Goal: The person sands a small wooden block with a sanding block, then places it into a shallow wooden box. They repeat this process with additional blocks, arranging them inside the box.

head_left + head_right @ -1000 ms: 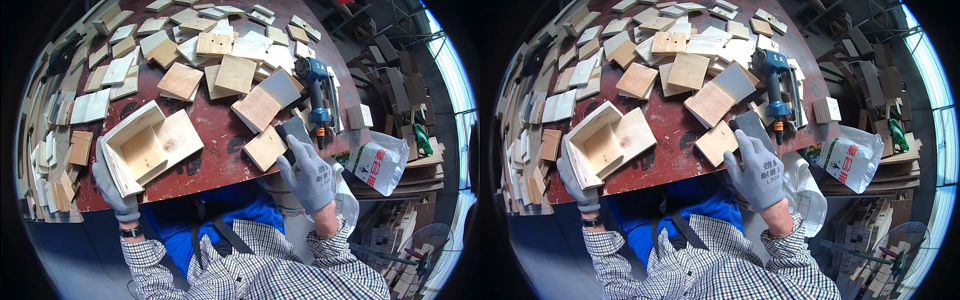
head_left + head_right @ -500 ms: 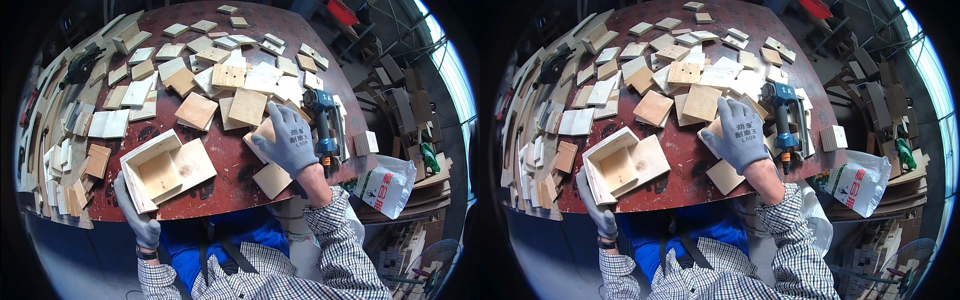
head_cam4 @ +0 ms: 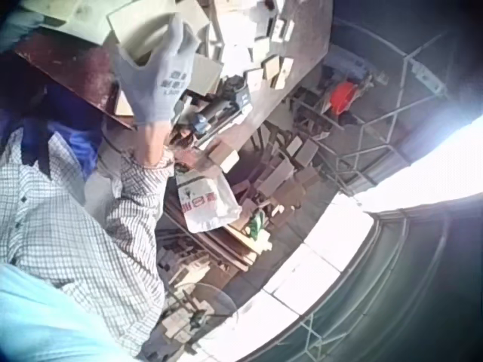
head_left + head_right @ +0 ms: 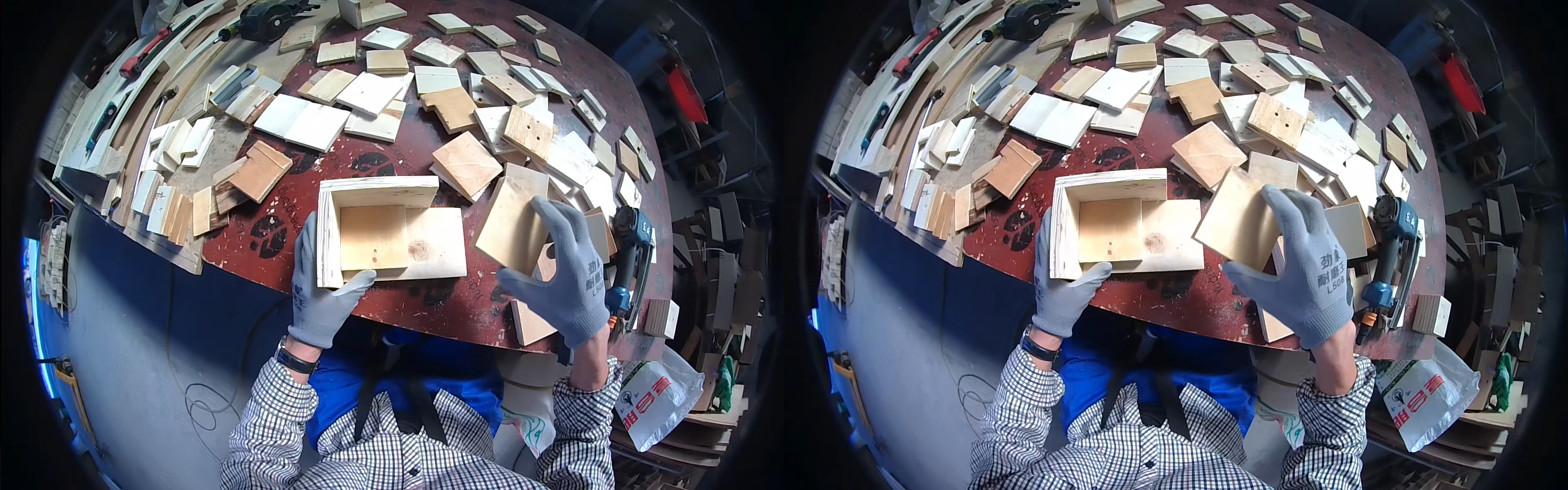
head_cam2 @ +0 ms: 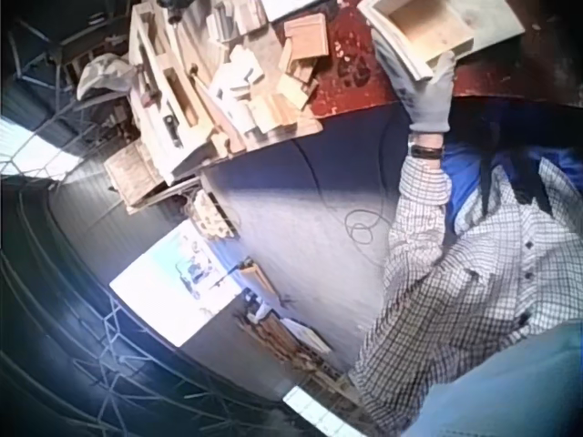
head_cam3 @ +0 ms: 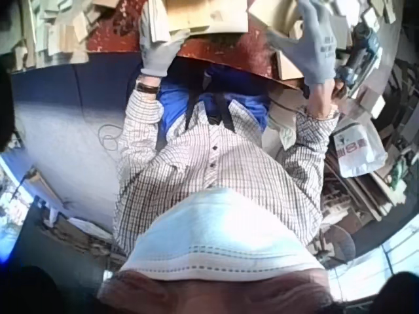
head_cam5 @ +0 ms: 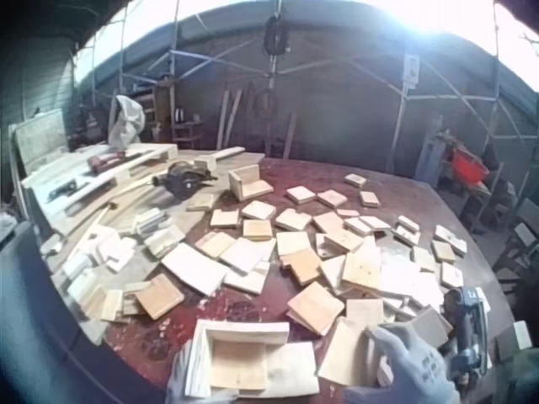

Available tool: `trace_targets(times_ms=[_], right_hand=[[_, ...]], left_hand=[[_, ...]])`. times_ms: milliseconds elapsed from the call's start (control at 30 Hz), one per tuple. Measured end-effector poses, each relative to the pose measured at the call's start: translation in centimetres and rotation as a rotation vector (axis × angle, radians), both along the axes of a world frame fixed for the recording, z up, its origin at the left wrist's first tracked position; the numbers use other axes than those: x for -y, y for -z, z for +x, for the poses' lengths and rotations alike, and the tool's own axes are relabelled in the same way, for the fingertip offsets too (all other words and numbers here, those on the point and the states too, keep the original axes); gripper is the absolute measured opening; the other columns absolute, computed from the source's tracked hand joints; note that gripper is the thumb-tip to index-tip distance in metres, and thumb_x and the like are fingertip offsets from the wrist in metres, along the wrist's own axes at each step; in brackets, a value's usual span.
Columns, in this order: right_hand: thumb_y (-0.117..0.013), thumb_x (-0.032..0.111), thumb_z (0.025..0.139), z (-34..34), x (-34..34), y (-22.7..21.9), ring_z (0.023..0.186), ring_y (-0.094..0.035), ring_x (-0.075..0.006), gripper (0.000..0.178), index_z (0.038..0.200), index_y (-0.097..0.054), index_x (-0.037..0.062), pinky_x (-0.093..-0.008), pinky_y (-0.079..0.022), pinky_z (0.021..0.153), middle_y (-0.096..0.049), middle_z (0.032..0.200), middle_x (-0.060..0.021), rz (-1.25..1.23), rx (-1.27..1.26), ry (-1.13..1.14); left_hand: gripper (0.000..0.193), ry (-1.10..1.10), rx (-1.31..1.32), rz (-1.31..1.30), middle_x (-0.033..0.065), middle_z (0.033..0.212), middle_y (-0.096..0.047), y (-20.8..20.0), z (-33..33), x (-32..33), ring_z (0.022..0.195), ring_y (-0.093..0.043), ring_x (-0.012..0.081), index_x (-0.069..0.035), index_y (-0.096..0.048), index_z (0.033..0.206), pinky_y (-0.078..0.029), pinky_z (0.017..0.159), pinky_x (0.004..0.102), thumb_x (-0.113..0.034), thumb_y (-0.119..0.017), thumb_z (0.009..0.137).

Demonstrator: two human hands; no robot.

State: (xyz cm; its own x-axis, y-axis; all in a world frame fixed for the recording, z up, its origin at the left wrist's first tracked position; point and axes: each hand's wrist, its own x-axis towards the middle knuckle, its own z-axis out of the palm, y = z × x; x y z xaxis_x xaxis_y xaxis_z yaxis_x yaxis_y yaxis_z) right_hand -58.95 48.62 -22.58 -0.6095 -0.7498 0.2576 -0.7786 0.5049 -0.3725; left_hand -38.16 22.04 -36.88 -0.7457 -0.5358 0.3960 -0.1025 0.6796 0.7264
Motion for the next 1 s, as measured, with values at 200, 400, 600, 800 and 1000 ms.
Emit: trace_targets(times_ms=[200, 400, 600, 800, 1000], right_hand=[[-0.094, 0.033, 0.076, 6.4, 8.2, 3.6, 0.119, -0.068, -0.0427, 0.082, 0.144, -0.055, 0.0067, -0.0497, -0.059, 0.093, -0.055, 0.146, -0.0284, -0.072, 0.096, -0.302], [-0.092, 0.035, 0.079, 7.1, 9.5, 7.3, 0.115, -0.068, -0.0377, 0.08, 0.143, -0.054, 0.0072, -0.048, -0.058, 0.09, -0.057, 0.146, -0.0237, -0.108, -0.058, -0.145], [-0.089, 0.038, 0.083, 5.9, 8.8, 8.4, 0.112, -0.066, -0.0375, 0.073, 0.14, -0.06, 0.0043, -0.0476, -0.056, 0.093, -0.065, 0.127, -0.0172, -0.067, 0.091, -0.074], [-0.089, 0.037, 0.081, 5.8, 9.4, 9.5, 0.1, -0.062, -0.0328, 0.063, 0.133, -0.066, 0.0099, -0.0463, -0.054, 0.083, -0.062, 0.114, -0.012, -0.076, -0.014, -0.098], [-0.087, 0.035, 0.079, 6.4, 9.3, 10.7, 0.098, -0.062, -0.0297, 0.063, 0.134, -0.065, 0.0129, -0.0466, -0.051, 0.078, -0.062, 0.114, -0.0069, -0.071, -0.097, -0.068]], left_hand=[[0.104, -0.011, 0.043, -0.298, 0.0262, 0.16, -0.047, 0.7, 0.4, 1.1, 0.144, -0.05, 0.0453, 0.002, -0.037, 0.161, -0.045, 0.12, 0.0512, -0.029, -0.094, 0.08], [0.099, 0.006, -0.005, -0.138, 0.0254, 0.156, -0.05, -1.0, -0.6, 0.3, 0.141, -0.052, 0.045, 0.0, -0.041, 0.159, -0.046, 0.117, 0.0515, -0.02, -0.091, 0.076], [0.102, 0.008, 0.007, -0.173, 0.026, 0.155, -0.052, -1.3, -0.2, 0.4, 0.141, -0.052, 0.0461, 0.0, -0.043, 0.159, -0.046, 0.117, 0.0531, -0.038, -0.094, 0.079], [0.103, -0.065, 0.046, 0.055, 0.024, 0.15, -0.057, -0.3, 0.3, 0.2, 0.13, -0.063, 0.0409, 0.001, -0.044, 0.157, -0.057, 0.104, 0.0483, -0.052, -0.09, 0.082], [0.104, -0.088, 0.045, 0.12, 0.024, 0.14, -0.063, 0.4, 0.4, 0.3, 0.123, -0.068, 0.0396, 0.002, -0.045, 0.156, -0.059, 0.1, 0.0465, -0.052, -0.092, 0.08]])
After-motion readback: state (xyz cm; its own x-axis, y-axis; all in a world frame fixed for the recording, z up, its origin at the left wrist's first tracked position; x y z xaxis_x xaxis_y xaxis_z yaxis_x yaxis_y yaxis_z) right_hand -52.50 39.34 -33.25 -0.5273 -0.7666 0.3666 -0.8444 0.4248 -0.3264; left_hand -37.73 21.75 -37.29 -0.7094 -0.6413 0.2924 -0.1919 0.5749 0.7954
